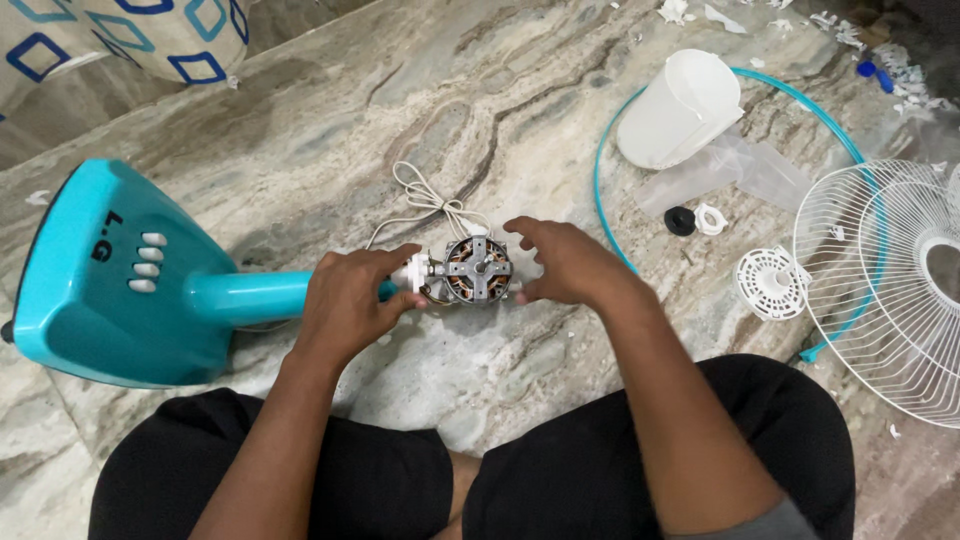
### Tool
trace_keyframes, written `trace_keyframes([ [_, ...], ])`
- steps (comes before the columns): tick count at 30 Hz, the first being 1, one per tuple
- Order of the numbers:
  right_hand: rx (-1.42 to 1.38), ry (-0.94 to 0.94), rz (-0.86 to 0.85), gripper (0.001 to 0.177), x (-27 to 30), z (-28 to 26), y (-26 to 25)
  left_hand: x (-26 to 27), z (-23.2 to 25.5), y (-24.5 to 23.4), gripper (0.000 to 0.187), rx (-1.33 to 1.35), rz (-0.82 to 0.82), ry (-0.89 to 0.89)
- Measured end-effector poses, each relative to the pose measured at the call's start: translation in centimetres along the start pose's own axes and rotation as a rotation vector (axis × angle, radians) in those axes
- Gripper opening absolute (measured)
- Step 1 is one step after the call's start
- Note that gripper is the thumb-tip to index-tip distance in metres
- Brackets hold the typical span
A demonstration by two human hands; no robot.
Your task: The person assembles a small electric fan by attaching the motor housing to the base, inserting the motor, and securing the rear grille with a screwdriver. They handle the motor, housing, and screws while seated on the floor.
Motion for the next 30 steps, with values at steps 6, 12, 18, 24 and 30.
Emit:
trace_keyframes([
  [6,0.236,-0.032,-0.106,0.081,1.0,-1.0,-2.6,-0.2,-0.2,0.3,0.067,-0.021,-0.067,-0.072],
  [12,0.155,-0.004,-0.082,0.066,1.2,3.1,-3.8,-0.4,0.2,0.1,0.066,-0.035,-0.028,-0.028],
  [18,-0.062,0.075,-0.133,0.055,-0.6,8.2,-2.3,-0.3,-0.3,0.2,0.067,-0.035,-0.024,-0.017],
  [24,0.004,-0.006,0.189,0.040,-2.6,10.0,-5.1,-0.6,0.2,-0.4,0.069,-0.028,-0.011,-0.009],
  [30,0.016,0.163,0.780,0.036,-1.5,14.6,-11.0,-1.0,0.4,-0.2,0.071,-0.013,-0.028,0.036],
])
Point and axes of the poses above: each hand's wrist, its own x-axis away from the middle knuckle, its own y-axis out of the palm, z = x × y, the point moved 7 cm from there along -x, towards the middle knuckle, and after that the axes turned 5 degrees about -z, right-handed, at the moved point
